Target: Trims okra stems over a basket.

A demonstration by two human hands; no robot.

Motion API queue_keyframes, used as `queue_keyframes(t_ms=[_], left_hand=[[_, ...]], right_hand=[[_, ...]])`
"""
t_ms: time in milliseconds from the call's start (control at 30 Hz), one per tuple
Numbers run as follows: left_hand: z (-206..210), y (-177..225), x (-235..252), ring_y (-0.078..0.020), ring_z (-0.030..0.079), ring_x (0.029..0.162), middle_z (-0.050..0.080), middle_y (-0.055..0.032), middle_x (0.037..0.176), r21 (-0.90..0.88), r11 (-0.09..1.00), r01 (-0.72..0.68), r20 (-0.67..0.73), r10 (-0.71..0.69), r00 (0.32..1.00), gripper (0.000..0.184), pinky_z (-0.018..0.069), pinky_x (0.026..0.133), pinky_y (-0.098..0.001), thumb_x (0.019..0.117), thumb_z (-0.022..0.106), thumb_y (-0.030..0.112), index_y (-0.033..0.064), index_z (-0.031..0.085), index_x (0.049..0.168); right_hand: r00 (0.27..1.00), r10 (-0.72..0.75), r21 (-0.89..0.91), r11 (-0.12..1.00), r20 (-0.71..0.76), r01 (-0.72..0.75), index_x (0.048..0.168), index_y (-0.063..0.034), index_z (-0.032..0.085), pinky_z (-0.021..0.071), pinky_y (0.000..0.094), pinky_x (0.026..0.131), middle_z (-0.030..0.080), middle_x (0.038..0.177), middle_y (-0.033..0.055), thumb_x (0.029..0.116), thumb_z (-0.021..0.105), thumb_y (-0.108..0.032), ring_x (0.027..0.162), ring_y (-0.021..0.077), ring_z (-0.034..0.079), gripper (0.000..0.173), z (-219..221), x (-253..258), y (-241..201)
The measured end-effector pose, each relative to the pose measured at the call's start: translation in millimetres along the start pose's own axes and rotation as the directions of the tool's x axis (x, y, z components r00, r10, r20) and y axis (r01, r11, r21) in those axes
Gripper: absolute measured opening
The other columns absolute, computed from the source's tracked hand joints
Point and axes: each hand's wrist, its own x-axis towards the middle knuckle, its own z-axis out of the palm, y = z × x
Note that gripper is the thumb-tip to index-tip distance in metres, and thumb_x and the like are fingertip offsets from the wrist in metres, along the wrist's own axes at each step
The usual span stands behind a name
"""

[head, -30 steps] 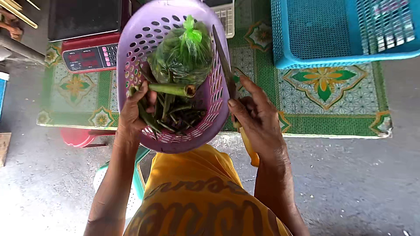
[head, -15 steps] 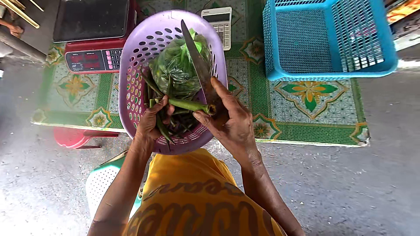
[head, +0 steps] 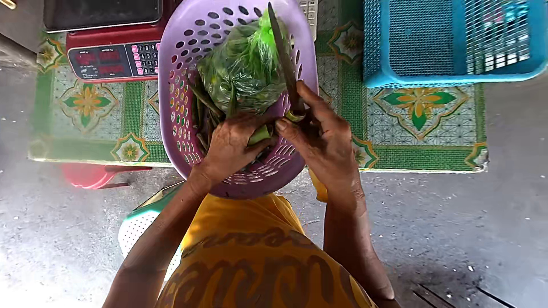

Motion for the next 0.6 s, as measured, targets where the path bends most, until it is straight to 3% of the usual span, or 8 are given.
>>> queue_keyframes(t_ms=[67, 133, 200, 267, 367, 500, 600], left_hand=[[0.6, -10.9, 1.0, -0.0132, 0.066, 0.088, 0.070, -0.0102, 0.102, -0.288, 0.955, 0.067, 0.047, -0.055, 0.997, 0.032, 0.0548, 0.081, -0.0275, 0.0932, 0.072, 0.011, -0.0005, 0.069, 0.122], [-0.5, -23.0, 7.5, -0.0062, 0.067, 0.089, 0.072, -0.0075, 0.103, -0.558, 0.817, 0.147, 0.117, -0.098, 0.988, 0.028, 0.0560, 0.084, -0.0214, 0.0941, 0.070, 0.005, -0.0029, 0.068, 0.121], [-2.7, -30.5, 12.2, -0.0035, 0.069, 0.090, 0.074, -0.0040, 0.101, -0.667, 0.725, 0.171, 0.155, -0.090, 0.984, 0.022, 0.0575, 0.084, -0.0206, 0.0937, 0.069, 0.002, -0.0034, 0.070, 0.115], [-9.9, -30.3, 6.3, -0.0040, 0.067, 0.085, 0.072, -0.0051, 0.098, -0.644, 0.733, 0.221, 0.231, -0.089, 0.969, 0.021, 0.0566, 0.079, -0.0192, 0.0943, 0.068, 0.001, -0.0025, 0.070, 0.115], [-14.7, -32.1, -1.2, -0.0064, 0.066, 0.078, 0.072, -0.0073, 0.096, -0.571, 0.802, 0.176, 0.242, -0.040, 0.969, 0.024, 0.0561, 0.071, -0.0188, 0.0917, 0.071, 0.002, -0.0012, 0.070, 0.116], [-11.3, -43.8, 4.9, -0.0094, 0.065, 0.090, 0.071, -0.0074, 0.101, -0.484, 0.874, 0.032, 0.242, 0.099, 0.965, 0.031, 0.0541, 0.083, -0.0239, 0.0911, 0.074, 0.012, 0.0000, 0.072, 0.120], [-10.3, -49.3, 6.9, -0.0103, 0.065, 0.095, 0.072, -0.0068, 0.106, -0.500, 0.866, -0.012, 0.287, 0.178, 0.941, 0.033, 0.0524, 0.087, -0.0246, 0.0930, 0.073, 0.014, 0.0003, 0.071, 0.123]], right_hand=[[0.998, 0.037, 0.032, 0.999, 0.045, -0.038, 0.163, -0.0234, 0.033, 0.0552, 0.0264, 0.065, 0.065, 0.123, 0.0067, 0.0983, 0.068, -0.035, 0.081, 0.0103, 0.063, 0.074, -1.4, -1.6, -4.9], [0.995, 0.065, 0.061, 0.996, 0.070, -0.070, 0.163, -0.0220, 0.032, 0.0523, 0.0232, 0.062, 0.064, 0.119, 0.0067, 0.0976, 0.068, -0.033, 0.079, 0.0090, 0.060, 0.075, 0.5, -5.5, -7.2], [0.994, 0.087, 0.089, 0.992, 0.065, -0.092, 0.162, -0.0202, 0.035, 0.0546, 0.0214, 0.066, 0.065, 0.121, 0.0062, 0.0988, 0.066, -0.033, 0.083, 0.0073, 0.063, 0.072, 8.1, -9.6, -8.1], [0.993, 0.111, 0.102, 0.988, 0.039, -0.114, 0.161, -0.0184, 0.037, 0.0575, 0.0242, 0.072, 0.065, 0.127, 0.0067, 0.1002, 0.064, -0.034, 0.090, 0.0082, 0.066, 0.068, 17.3, -12.9, -9.5], [0.989, 0.144, 0.067, 0.988, -0.016, -0.142, 0.160, -0.0167, 0.039, 0.0560, 0.0267, 0.070, 0.065, 0.123, 0.0088, 0.1013, 0.062, -0.036, 0.087, 0.0099, 0.065, 0.066, 26.4, -15.9, -10.0], [0.985, 0.173, 0.028, 0.985, -0.025, -0.173, 0.160, -0.0180, 0.039, 0.0574, 0.0262, 0.066, 0.067, 0.116, 0.0091, 0.0994, 0.064, -0.039, 0.081, 0.0099, 0.066, 0.069, 29.3, -22.3, -10.0], [0.989, 0.148, 0.022, 0.989, -0.016, -0.148, 0.161, -0.0161, 0.036, 0.0566, 0.0243, 0.064, 0.067, 0.121, 0.0089, 0.0991, 0.062, -0.043, 0.079, 0.0074, 0.065, 0.073, 30.3, -26.5, -8.5]])
